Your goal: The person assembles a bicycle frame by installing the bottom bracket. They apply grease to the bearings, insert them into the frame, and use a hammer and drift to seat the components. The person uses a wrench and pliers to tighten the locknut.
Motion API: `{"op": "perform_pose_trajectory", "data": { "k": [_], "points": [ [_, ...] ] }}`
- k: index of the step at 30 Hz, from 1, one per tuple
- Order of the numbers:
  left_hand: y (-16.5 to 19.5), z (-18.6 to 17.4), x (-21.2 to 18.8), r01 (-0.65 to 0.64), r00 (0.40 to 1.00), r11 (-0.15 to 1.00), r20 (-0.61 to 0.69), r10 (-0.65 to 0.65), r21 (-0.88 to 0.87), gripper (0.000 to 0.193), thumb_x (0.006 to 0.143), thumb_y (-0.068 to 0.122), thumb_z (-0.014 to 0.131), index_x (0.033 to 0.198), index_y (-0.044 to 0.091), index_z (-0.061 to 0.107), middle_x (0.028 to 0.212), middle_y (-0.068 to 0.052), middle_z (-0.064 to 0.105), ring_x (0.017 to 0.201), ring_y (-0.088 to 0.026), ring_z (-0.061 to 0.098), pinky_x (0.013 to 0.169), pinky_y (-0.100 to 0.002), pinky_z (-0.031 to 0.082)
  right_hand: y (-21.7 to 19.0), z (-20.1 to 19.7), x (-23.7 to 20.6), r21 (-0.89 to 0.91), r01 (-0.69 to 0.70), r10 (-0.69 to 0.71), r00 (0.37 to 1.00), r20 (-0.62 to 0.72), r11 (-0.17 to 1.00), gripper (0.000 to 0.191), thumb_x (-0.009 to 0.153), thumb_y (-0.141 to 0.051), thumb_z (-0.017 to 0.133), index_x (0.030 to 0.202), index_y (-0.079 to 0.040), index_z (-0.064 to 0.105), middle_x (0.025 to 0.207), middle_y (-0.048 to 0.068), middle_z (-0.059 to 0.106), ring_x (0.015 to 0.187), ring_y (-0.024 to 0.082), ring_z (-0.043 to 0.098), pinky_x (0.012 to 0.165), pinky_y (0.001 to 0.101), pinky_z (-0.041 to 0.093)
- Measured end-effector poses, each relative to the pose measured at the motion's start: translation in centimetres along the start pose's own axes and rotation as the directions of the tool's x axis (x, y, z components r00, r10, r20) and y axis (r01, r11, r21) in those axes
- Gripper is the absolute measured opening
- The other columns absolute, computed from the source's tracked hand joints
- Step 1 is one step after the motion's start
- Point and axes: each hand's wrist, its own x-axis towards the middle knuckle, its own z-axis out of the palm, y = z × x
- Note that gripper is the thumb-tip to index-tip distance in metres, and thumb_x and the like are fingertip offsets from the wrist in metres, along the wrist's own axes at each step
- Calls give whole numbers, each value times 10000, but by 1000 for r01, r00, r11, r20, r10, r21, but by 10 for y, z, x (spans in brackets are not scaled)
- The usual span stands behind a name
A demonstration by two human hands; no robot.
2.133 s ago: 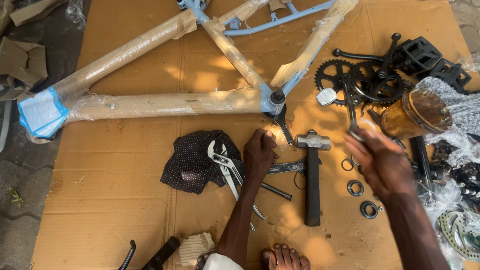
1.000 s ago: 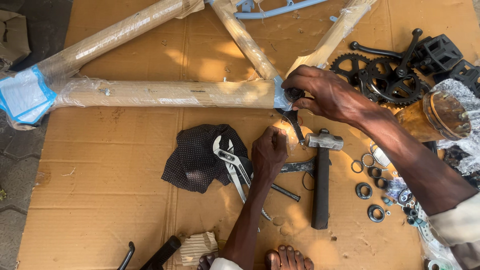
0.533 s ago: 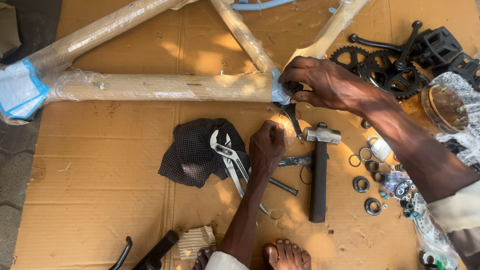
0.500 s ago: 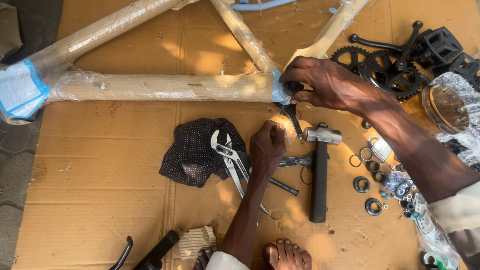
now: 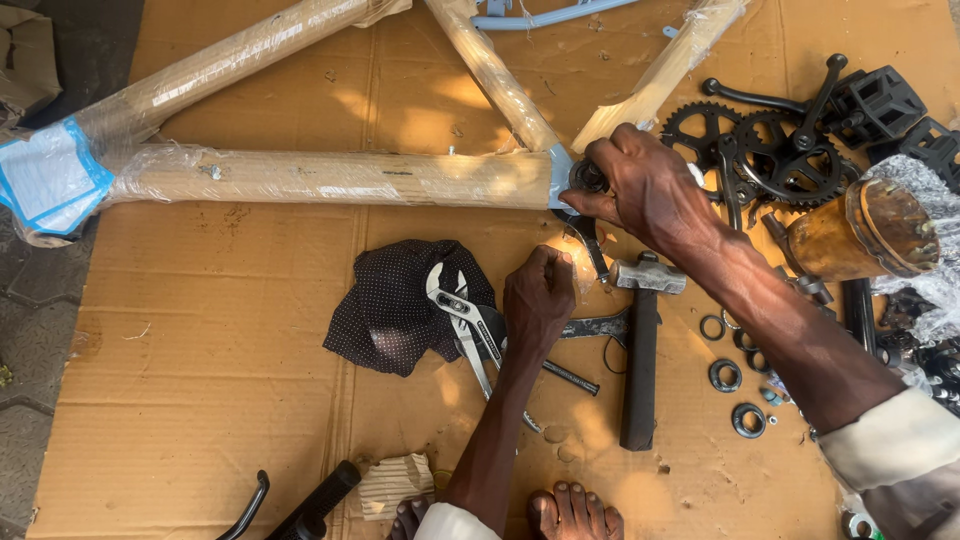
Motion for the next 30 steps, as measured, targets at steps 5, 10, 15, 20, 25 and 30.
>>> {"op": "perform_pose_trajectory", "data": {
  "k": [5,10,15,20,25,30],
  "points": [
    [-1,0,1,-12,1000,1000,-2,12,20,224,991,208,580,890,18,643,631,-94,643,540,-199,629,566,-386,500,3,-11,5,303,228,-219,974,-62,925,577,804,-303,811,1289,-27,662,1156,178,635,1072,339,623,911,439,536],
    [-3,1,0,-20,1000,1000,-12,20,13,228,990,206,581,879,16,639,630,-96,641,538,-202,625,563,-389,495,7,-20,9,302,183,-204,978,38,935,549,813,-245,810,1306,-72,641,1188,146,639,1114,325,633,953,434,528],
    [-3,0,1,-15,1000,1000,-3,15,15,239,999,214,576,874,19,637,619,-94,630,528,-201,613,563,-388,489,8,-28,10,357,334,-366,930,24,872,454,850,-113,721,1294,-64,644,1262,122,643,1167,321,632,972,428,531],
    [-2,0,3,-2,1000,1000,-4,2,16,238,990,229,585,881,25,642,608,-92,624,523,-208,608,554,-391,487,10,-34,15,325,305,-353,931,98,895,484,849,-143,723,1314,-54,619,1276,123,623,1167,328,617,993,445,503],
    [-4,0,3,17,1000,999,5,-17,28,235,989,228,572,888,29,647,624,-86,642,534,-201,630,568,-387,500,11,-39,21,330,369,-426,896,121,869,509,833,-150,703,1320,-44,605,1285,126,621,1184,327,614,1000,446,507],
    [-3,0,3,-7,1000,1000,-4,7,25,231,992,222,572,890,27,641,626,-83,633,540,-200,626,571,-388,501,6,-39,26,119,263,-284,933,222,957,618,866,-409,741,1332,-34,588,1178,165,616,1130,344,608,976,468,496]
  ]
}}
